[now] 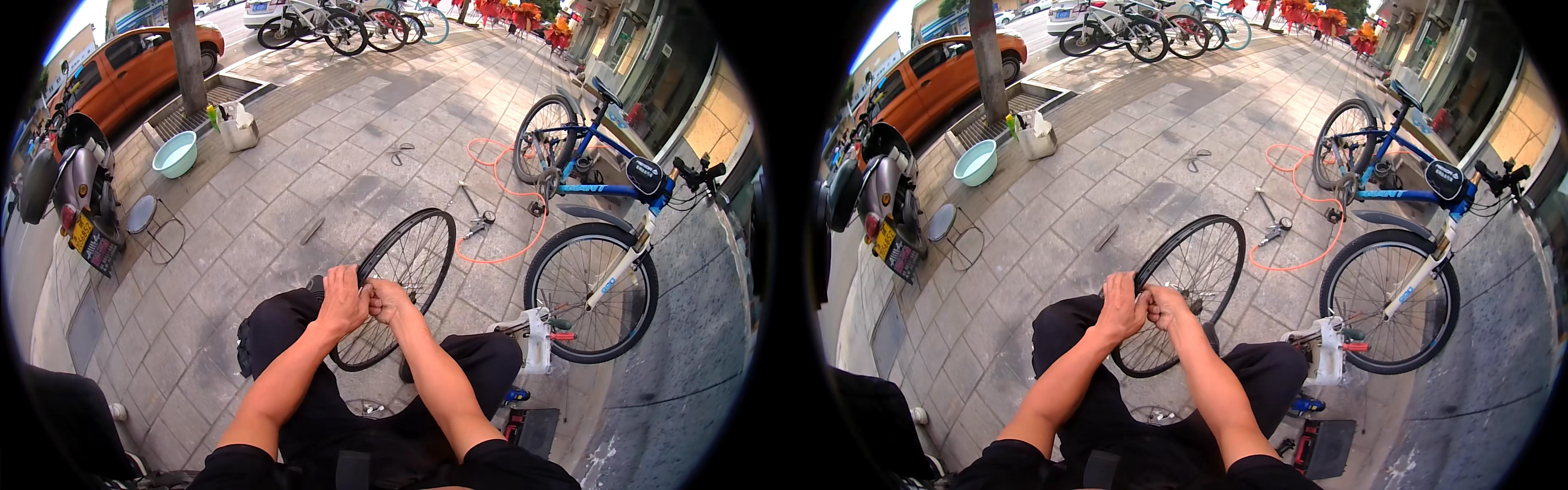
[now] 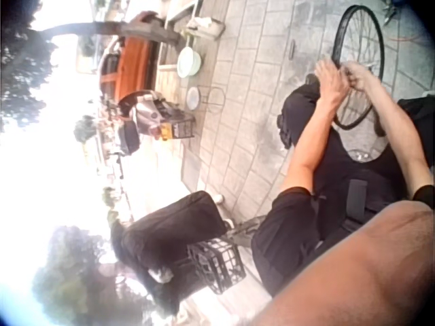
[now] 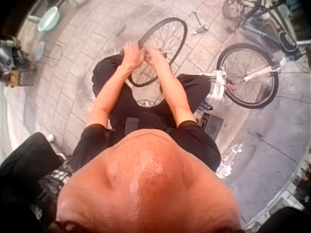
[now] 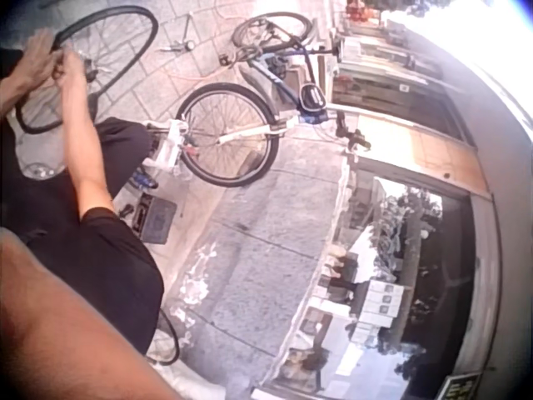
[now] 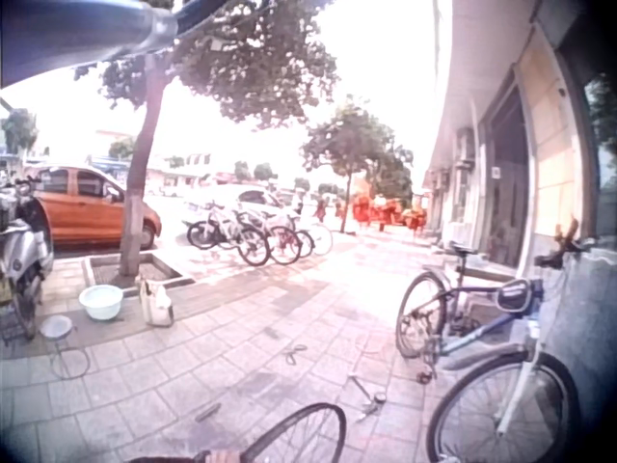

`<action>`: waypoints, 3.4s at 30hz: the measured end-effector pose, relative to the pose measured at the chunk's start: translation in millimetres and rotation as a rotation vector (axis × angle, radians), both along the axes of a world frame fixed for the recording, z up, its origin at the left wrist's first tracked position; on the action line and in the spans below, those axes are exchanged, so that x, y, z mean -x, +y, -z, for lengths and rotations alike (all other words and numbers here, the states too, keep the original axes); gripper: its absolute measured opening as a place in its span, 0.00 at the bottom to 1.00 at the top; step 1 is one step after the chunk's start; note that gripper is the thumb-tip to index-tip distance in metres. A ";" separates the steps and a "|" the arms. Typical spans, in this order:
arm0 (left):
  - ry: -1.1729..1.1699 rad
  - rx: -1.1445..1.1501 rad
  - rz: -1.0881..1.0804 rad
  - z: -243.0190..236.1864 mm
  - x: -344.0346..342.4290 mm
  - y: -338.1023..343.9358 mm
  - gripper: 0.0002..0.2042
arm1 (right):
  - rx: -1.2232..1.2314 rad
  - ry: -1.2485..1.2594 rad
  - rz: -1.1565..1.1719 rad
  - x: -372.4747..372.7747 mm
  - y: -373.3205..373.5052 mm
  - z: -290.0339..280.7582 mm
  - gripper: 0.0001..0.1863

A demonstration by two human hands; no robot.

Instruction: The person removes a bicycle wheel, selects a tire lever from a tool bag, and uses it to pry the tire bead off the rim. They continue to work the lever around the circumference to detach the tire from the wheel.

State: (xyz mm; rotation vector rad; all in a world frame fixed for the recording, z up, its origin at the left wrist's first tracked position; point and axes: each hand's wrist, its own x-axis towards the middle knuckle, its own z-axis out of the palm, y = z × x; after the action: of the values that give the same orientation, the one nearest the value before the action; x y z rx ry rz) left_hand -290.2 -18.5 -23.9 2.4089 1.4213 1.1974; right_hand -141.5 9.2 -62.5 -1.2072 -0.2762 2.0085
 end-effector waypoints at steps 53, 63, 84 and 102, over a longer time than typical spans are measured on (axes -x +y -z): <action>-0.086 0.297 -0.004 -10.6 18.8 -16.2 0.29 | -0.198 -0.153 0.070 12.0 -17.7 -5.1 0.08; -0.563 0.888 0.145 -21.8 25.2 -11.9 0.33 | -0.183 -0.116 0.165 14.7 0.5 -27.8 0.07; -0.568 0.877 0.050 -18.2 43.7 17.5 0.36 | -0.604 -0.991 0.593 34.2 -21.6 -29.1 0.13; -0.594 0.917 0.048 -11.4 51.9 22.8 0.37 | -0.491 -0.388 0.505 78.2 -38.5 6.2 0.11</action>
State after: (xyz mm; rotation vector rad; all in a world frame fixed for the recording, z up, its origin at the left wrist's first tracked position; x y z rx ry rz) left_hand -342.1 4.2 -12.5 1.3223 1.2850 0.8473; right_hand -219.7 -29.3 -68.7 -1.1865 -0.5558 1.1770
